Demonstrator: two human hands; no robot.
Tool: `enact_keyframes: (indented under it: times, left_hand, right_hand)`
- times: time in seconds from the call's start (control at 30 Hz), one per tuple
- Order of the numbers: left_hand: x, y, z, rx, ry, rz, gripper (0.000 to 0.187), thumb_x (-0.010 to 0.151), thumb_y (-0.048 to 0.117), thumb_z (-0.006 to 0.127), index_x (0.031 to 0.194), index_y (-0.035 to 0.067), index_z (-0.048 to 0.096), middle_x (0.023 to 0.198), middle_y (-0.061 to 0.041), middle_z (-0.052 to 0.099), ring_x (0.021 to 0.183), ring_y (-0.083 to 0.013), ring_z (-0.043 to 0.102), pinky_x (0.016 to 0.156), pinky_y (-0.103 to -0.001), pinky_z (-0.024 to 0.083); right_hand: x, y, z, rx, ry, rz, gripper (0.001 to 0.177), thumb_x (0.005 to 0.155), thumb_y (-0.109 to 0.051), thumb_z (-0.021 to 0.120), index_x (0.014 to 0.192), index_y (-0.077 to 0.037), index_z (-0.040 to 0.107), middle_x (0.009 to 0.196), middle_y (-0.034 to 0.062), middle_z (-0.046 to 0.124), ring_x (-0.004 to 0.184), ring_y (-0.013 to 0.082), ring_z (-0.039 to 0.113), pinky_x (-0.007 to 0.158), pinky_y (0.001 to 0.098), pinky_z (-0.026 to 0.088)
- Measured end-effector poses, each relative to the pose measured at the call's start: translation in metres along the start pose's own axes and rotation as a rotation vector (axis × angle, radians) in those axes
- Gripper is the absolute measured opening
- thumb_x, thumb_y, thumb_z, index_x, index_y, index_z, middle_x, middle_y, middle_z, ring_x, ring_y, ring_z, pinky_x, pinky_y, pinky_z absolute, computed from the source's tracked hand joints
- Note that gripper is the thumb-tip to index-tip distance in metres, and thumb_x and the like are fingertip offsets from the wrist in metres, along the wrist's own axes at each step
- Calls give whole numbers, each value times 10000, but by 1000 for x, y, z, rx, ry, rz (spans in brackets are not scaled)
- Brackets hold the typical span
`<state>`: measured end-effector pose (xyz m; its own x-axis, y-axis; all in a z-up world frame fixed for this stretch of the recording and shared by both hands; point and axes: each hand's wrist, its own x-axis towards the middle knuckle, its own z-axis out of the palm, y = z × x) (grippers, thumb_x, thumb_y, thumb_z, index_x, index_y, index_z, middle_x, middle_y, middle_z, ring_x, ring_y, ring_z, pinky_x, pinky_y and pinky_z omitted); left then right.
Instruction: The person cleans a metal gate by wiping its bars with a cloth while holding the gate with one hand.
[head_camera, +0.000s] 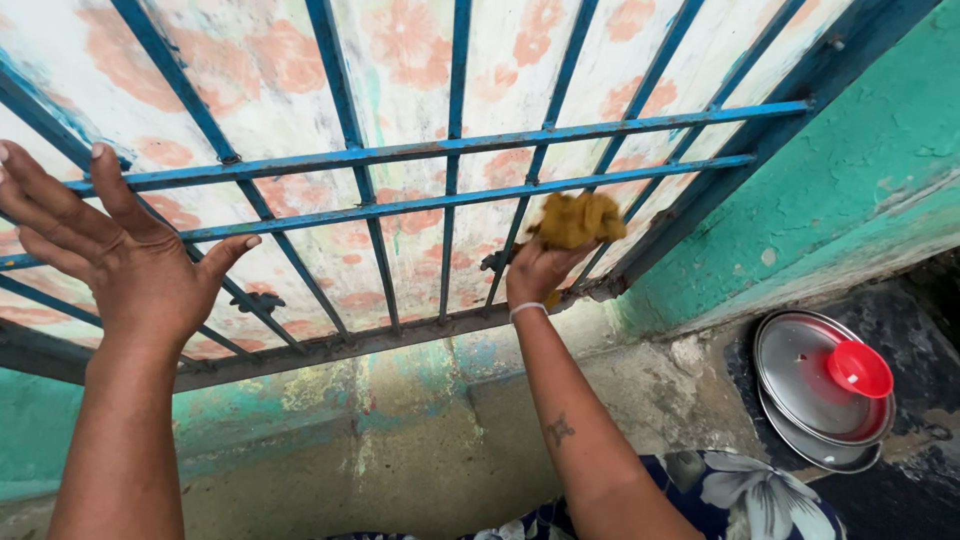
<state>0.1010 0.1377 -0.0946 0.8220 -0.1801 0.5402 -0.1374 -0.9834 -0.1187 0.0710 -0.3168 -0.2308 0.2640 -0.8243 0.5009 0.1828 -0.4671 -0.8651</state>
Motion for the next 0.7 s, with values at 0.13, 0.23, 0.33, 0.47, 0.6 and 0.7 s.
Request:
enact_keyframes:
  times: [0.13,0.23,0.33,0.47,0.6,0.7]
  left_hand:
    - [-1,1,4,-2,32,28,1264,937,588,671,1581,221,-353,1544,-296,-387,1400,-510,-314,1126,-800,88]
    - [-5,5,-6,-1,16,14,1278,929,596,676,1596,218,-346,1561,-308,-397,1428,-523,-305,1116,-794,101]
    - [-3,9,-17,-9,39,20,1289,927,586,687,1599,206,-344,1574,-283,-398,1470,-525,-296,1115,-795,113]
    - [-1,13,-24,-22,77,37,1314,908,588,706,1594,200,-345,1576,-266,-409,1457,-501,-279,1112,-800,120]
    - [0,13,-25,-33,55,35,1300,920,571,708,1597,201,-339,1570,-266,-404,1476,-519,-293,1118,-802,120]
    - [-1,10,-17,-63,41,20,1359,918,592,766,1595,199,-345,1554,-288,-407,1460,-529,-298,1127,-798,111]
  right_hand:
    - [-16,74,-27,-417,-131,-30,886,983,-217,677,1569,148,122,1495,347,418,1313,466,501,1111,472,394]
    - [-3,73,-37,-276,-213,280,701,920,-170,651,1503,38,320,1364,230,586,1213,351,606,1049,420,467]
    - [36,32,-29,56,-194,193,438,894,-27,606,1326,-50,540,1209,139,666,1105,285,655,997,379,510]
    - [87,-45,-31,289,-200,150,469,903,-28,669,1340,30,509,1200,127,644,1078,261,629,966,381,509]
    - [68,-38,-32,13,-125,-34,614,939,-140,647,1487,53,444,1244,176,699,1130,284,696,1044,366,526]
    - [47,25,-28,-78,-152,-114,746,962,-151,666,1548,118,291,1391,296,550,1249,389,584,1095,429,443]
